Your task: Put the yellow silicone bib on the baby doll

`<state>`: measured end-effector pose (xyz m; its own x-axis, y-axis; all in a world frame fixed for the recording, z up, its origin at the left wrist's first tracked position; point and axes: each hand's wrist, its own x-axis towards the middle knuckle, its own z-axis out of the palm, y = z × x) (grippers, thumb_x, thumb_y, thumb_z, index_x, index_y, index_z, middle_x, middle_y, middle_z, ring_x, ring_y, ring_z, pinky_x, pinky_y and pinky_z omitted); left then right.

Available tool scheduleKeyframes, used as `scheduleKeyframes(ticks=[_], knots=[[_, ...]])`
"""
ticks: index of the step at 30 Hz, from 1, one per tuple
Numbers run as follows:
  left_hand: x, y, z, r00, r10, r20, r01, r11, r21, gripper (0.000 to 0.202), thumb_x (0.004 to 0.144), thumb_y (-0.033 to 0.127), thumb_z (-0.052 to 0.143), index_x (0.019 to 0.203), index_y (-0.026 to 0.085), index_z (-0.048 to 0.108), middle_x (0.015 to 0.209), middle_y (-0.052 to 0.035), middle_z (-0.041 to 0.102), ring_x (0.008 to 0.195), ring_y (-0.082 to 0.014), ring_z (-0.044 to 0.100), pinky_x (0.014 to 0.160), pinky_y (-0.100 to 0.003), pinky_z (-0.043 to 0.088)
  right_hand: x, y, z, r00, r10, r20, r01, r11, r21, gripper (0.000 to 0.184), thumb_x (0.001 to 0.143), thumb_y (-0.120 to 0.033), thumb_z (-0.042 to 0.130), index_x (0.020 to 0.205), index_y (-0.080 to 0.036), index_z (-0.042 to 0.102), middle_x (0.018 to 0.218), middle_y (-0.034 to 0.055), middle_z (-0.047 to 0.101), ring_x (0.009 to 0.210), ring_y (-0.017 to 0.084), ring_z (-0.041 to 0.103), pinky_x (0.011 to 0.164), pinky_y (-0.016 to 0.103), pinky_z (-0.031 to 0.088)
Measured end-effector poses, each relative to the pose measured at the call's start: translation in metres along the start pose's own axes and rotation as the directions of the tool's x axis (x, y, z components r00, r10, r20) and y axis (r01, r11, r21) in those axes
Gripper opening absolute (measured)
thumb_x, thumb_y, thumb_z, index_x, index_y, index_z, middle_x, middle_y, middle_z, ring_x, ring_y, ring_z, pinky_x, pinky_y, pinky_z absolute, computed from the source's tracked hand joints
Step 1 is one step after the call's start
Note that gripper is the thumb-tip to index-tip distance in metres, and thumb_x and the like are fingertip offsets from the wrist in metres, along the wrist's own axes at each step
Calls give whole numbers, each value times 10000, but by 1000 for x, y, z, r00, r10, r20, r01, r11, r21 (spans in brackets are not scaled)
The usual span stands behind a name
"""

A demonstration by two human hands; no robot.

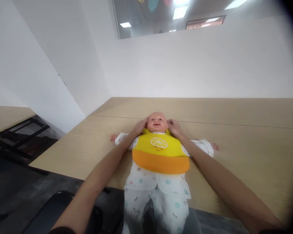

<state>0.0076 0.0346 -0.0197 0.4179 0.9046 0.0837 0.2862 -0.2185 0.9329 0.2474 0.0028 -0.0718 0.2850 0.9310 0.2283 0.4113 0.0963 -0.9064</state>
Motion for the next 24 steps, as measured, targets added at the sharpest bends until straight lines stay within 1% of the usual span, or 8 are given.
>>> scheduleKeyframes(ticks=[2, 4, 7, 11, 16, 20, 22, 24], knots=[[0, -1, -1, 1000, -2, -25, 4, 998, 63, 740, 1016, 697, 372, 819, 107, 773, 757, -100, 745, 848, -232, 655, 783, -307, 470, 0, -2, -1, 1000, 20, -2, -20, 999, -38, 208, 775, -400, 585, 717, -207, 640, 792, 65, 724, 796, 217, 608, 672, 287, 388], [1, -3, -1, 999, -9, -39, 12, 996, 91, 735, 1008, 702, 380, 769, 120, 760, 700, -91, 719, 818, -228, 645, 762, -304, 468, -1, -5, -3, 999, 40, -27, -42, 996, -78, 166, 746, -351, 606, 736, -200, 673, 813, 73, 734, 793, 217, 612, 697, 298, 400], [1, -4, -1, 998, 1, -63, 7, 993, 121, 675, 988, 694, 433, 769, 144, 756, 661, -67, 698, 822, -226, 643, 764, -294, 471, -3, -10, -5, 996, 43, -72, -50, 994, -101, 153, 702, -287, 613, 770, -191, 710, 836, 83, 754, 783, 219, 621, 740, 315, 431], [0, -4, -2, 997, 14, -76, -1, 985, 173, 670, 990, 682, 428, 746, 147, 749, 653, -63, 687, 812, -223, 633, 757, -291, 463, -5, -13, -7, 995, 33, -90, -39, 997, -66, 159, 703, -284, 579, 749, -192, 700, 817, 83, 757, 743, 214, 618, 733, 323, 445], [0, -3, -1, 996, 14, -92, 3, 983, 184, 678, 992, 679, 436, 685, 146, 721, 619, -62, 663, 771, -206, 614, 727, -284, 447, -5, -15, -7, 989, 46, -139, -47, 999, -3, 183, 692, -278, 584, 778, -181, 714, 827, 79, 754, 747, 206, 607, 726, 319, 443], [1, -2, -1, 993, 3, -117, 19, 982, 189, 667, 975, 668, 474, 634, 137, 690, 640, -63, 665, 695, -179, 608, 666, -274, 430, -5, -16, -6, 978, 7, -209, 18, 993, 120, 186, 675, -275, 569, 775, -180, 693, 786, 46, 721, 753, 193, 606, 751, 318, 458], [-1, 1, -2, 991, -45, -123, 66, 983, 170, 662, 947, 690, 507, 657, 128, 703, 623, -53, 641, 622, -163, 577, 591, -269, 399, -6, -16, -7, 969, -23, -246, 66, 983, 169, 189, 676, -292, 573, 782, -178, 682, 779, 34, 704, 775, 189, 614, 779, 319, 472], [-6, 5, -4, 986, -114, -123, 130, 983, 130, 652, 906, 722, 560, 718, 121, 731, 605, -36, 612, 563, -146, 528, 523, -261, 354, -6, -16, -8, 957, -60, -285, 120, 973, 198, 190, 691, -315, 577, 789, -180, 669, 799, 33, 697, 808, 185, 622, 808, 318, 484]])
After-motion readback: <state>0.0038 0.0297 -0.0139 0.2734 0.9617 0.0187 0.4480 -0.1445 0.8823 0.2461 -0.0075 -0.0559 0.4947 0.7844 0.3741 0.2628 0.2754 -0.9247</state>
